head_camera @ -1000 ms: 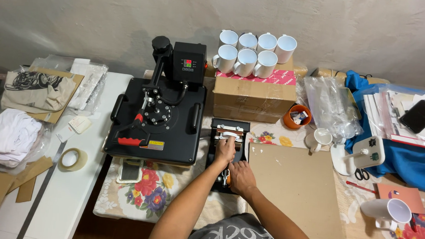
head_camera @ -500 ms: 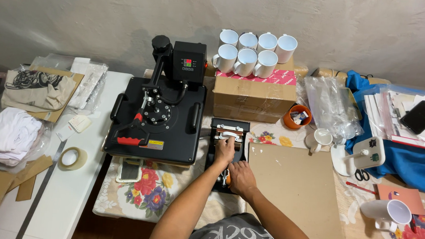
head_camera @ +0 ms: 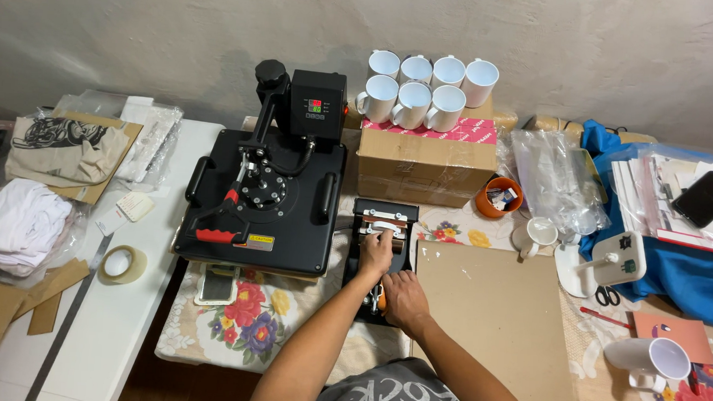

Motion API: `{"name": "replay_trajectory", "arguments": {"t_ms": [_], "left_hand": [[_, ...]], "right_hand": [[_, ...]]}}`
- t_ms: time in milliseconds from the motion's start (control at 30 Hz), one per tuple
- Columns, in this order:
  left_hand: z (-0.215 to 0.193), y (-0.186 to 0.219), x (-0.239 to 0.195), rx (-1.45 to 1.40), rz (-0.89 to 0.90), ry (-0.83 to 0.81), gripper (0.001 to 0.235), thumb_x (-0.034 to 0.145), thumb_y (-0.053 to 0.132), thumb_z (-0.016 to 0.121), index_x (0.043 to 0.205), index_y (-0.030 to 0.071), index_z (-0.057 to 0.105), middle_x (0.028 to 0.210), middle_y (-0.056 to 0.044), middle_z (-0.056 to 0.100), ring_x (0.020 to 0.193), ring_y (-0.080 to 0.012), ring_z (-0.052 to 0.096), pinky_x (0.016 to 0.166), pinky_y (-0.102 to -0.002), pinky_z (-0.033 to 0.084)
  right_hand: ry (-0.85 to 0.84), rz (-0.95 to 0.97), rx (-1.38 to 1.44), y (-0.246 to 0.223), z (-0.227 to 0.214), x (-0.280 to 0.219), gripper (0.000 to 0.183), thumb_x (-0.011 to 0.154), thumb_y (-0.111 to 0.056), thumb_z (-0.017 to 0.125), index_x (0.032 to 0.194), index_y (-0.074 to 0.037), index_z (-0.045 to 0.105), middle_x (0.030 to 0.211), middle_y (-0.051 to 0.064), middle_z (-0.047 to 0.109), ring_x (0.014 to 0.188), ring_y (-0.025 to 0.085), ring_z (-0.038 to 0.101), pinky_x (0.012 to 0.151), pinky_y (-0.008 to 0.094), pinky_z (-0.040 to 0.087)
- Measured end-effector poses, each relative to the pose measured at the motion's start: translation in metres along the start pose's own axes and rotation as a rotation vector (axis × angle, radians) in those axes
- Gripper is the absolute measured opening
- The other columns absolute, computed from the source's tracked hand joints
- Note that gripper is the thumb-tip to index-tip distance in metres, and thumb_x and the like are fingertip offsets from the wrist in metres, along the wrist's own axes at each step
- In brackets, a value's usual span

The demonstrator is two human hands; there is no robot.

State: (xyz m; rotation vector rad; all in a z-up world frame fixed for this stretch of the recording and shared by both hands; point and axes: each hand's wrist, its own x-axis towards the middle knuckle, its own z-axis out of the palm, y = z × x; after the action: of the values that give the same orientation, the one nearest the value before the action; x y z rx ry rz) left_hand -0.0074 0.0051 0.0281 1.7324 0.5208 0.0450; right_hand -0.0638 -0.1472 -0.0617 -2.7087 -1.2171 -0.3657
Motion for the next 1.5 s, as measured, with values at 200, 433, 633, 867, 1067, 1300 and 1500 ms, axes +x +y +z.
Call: {"name": "replay_trajectory", "arguments": {"t_ms": [200, 433, 633, 867, 1067, 1300, 1500], "left_hand": [[-0.002, 0.001, -0.002, 0.007, -0.001, -0.006, 0.058, 0.096, 0.049, 0.056, 0.067, 0.004, 0.078, 0.059, -0.014, 0.07, 0.077, -0.0329, 0.075, 0.078, -0.042, 0.056], [-0.004, 0.002, -0.001, 0.011, -0.01, -0.003, 0.054, 0.094, 0.047, 0.057, 0.066, 0.006, 0.076, 0.057, -0.011, 0.066, 0.075, -0.03, 0.072, 0.076, -0.039, 0.056], [-0.008, 0.011, -0.007, 0.02, -0.014, 0.011, 0.053, 0.094, 0.047, 0.058, 0.067, 0.005, 0.076, 0.062, -0.013, 0.068, 0.077, -0.0316, 0.072, 0.077, -0.042, 0.055], [0.0, -0.001, -0.002, 0.064, 0.014, 0.053, 0.05, 0.093, 0.043, 0.063, 0.068, 0.003, 0.077, 0.066, -0.017, 0.07, 0.078, -0.0357, 0.075, 0.078, -0.047, 0.056], [0.002, -0.002, 0.002, 0.03, 0.027, 0.066, 0.047, 0.091, 0.043, 0.065, 0.06, 0.009, 0.069, 0.058, -0.006, 0.06, 0.069, -0.0245, 0.068, 0.07, -0.04, 0.054], [-0.002, 0.015, -0.009, 0.005, 0.026, 0.072, 0.046, 0.09, 0.04, 0.067, 0.056, 0.01, 0.063, 0.056, -0.002, 0.049, 0.063, -0.0204, 0.058, 0.064, -0.04, 0.049], [-0.003, 0.018, -0.011, 0.004, 0.041, 0.072, 0.047, 0.09, 0.038, 0.068, 0.053, 0.011, 0.059, 0.055, 0.001, 0.044, 0.06, -0.02, 0.055, 0.062, -0.037, 0.046]], "right_hand": [[-0.019, 0.003, 0.002, 0.003, 0.011, -0.002, 0.055, 0.058, -0.041, 0.081, 0.102, -0.018, 0.059, 0.094, 0.007, 0.068, 0.098, 0.031, 0.07, 0.109, 0.047, 0.047], [-0.022, 0.007, 0.026, 0.002, 0.005, -0.001, 0.056, 0.057, -0.041, 0.081, 0.102, -0.016, 0.059, 0.093, 0.008, 0.067, 0.098, 0.033, 0.069, 0.109, 0.046, 0.046], [-0.027, 0.013, 0.016, 0.006, 0.022, -0.005, 0.068, 0.049, -0.047, 0.085, 0.105, -0.018, 0.06, 0.095, 0.008, 0.067, 0.1, 0.031, 0.068, 0.111, 0.047, 0.046], [-0.054, 0.021, 0.015, 0.006, 0.017, -0.003, 0.064, 0.052, -0.047, 0.083, 0.104, -0.017, 0.06, 0.095, 0.007, 0.068, 0.1, 0.031, 0.068, 0.11, 0.046, 0.046], [-0.053, 0.024, 0.031, 0.006, 0.021, -0.005, 0.063, 0.055, -0.047, 0.082, 0.104, -0.015, 0.06, 0.094, 0.01, 0.067, 0.101, 0.033, 0.067, 0.111, 0.046, 0.045], [-0.024, 0.014, 0.053, 0.005, 0.02, -0.005, 0.068, 0.054, -0.054, 0.088, 0.103, -0.015, 0.06, 0.093, 0.011, 0.067, 0.1, 0.033, 0.067, 0.11, 0.045, 0.046], [-0.014, 0.015, 0.055, 0.007, 0.028, -0.008, 0.08, 0.045, -0.059, 0.093, 0.103, -0.015, 0.06, 0.094, 0.011, 0.068, 0.1, 0.032, 0.068, 0.111, 0.046, 0.047]]}}
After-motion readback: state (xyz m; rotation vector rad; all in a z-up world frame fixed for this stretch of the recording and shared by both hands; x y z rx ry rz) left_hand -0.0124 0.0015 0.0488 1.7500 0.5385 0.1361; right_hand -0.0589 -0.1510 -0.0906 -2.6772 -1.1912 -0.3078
